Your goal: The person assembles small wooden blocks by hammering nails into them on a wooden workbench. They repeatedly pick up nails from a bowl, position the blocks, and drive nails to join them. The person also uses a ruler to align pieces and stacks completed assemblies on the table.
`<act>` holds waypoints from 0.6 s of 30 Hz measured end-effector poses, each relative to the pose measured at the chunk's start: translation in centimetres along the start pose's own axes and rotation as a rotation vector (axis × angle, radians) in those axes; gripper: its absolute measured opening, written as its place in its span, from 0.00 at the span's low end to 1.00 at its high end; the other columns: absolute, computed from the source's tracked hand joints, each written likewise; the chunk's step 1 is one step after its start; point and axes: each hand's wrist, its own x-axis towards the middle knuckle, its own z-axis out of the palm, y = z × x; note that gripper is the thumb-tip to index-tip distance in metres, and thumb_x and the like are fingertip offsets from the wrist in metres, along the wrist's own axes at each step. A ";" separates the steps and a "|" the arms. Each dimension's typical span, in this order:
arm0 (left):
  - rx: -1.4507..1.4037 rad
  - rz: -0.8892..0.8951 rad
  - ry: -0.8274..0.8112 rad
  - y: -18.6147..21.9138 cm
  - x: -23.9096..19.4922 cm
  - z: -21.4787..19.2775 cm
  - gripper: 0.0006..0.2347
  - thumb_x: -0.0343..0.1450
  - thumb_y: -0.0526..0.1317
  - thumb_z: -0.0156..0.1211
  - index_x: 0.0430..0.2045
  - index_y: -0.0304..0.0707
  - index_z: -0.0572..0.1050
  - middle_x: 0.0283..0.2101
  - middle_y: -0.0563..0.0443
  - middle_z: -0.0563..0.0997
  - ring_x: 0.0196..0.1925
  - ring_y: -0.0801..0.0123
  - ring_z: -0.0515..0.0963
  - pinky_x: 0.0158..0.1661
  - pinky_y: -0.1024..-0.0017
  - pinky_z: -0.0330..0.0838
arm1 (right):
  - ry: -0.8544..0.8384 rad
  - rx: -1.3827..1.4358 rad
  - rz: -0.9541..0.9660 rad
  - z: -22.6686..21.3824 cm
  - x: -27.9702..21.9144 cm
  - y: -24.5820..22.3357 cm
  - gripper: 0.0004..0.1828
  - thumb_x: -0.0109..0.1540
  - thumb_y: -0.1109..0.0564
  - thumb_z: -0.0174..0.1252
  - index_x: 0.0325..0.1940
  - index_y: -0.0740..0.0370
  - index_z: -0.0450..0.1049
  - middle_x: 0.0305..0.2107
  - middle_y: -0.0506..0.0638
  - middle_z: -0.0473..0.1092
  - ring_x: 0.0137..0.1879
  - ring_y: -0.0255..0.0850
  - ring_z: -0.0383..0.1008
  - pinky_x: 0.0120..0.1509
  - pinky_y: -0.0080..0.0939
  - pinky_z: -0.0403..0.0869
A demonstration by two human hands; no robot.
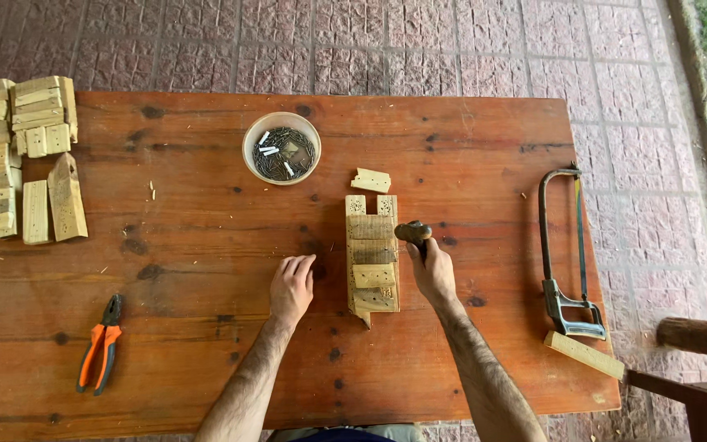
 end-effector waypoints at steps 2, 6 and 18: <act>-0.003 0.000 0.017 -0.2 0.6 0.9 0.16 0.79 0.35 0.68 0.63 0.46 0.82 0.58 0.48 0.84 0.67 0.55 0.83 0.65 0.59 0.81 | -0.001 -0.012 0.003 0.2 -0.5 -0.5 0.26 0.79 0.35 0.59 0.41 0.57 0.68 0.21 0.64 0.69 0.30 0.66 0.75 0.36 0.62 0.70; -0.072 -0.056 -0.002 -0.2 3.5 4.2 0.14 0.80 0.46 0.71 0.59 0.46 0.84 0.55 0.47 0.85 0.61 0.54 0.86 0.60 0.59 0.83 | 0.012 -0.012 0.011 0.1 -1.5 -1.3 0.26 0.79 0.36 0.59 0.41 0.58 0.68 0.21 0.65 0.69 0.31 0.67 0.76 0.36 0.62 0.70; 0.088 -0.119 -0.222 1.9 8.7 5.5 0.10 0.72 0.46 0.76 0.40 0.44 0.84 0.44 0.47 0.85 0.51 0.54 0.88 0.47 0.58 0.89 | 0.072 0.026 0.028 -1.5 -2.9 -1.1 0.26 0.80 0.36 0.57 0.41 0.59 0.69 0.21 0.65 0.69 0.29 0.63 0.74 0.35 0.59 0.70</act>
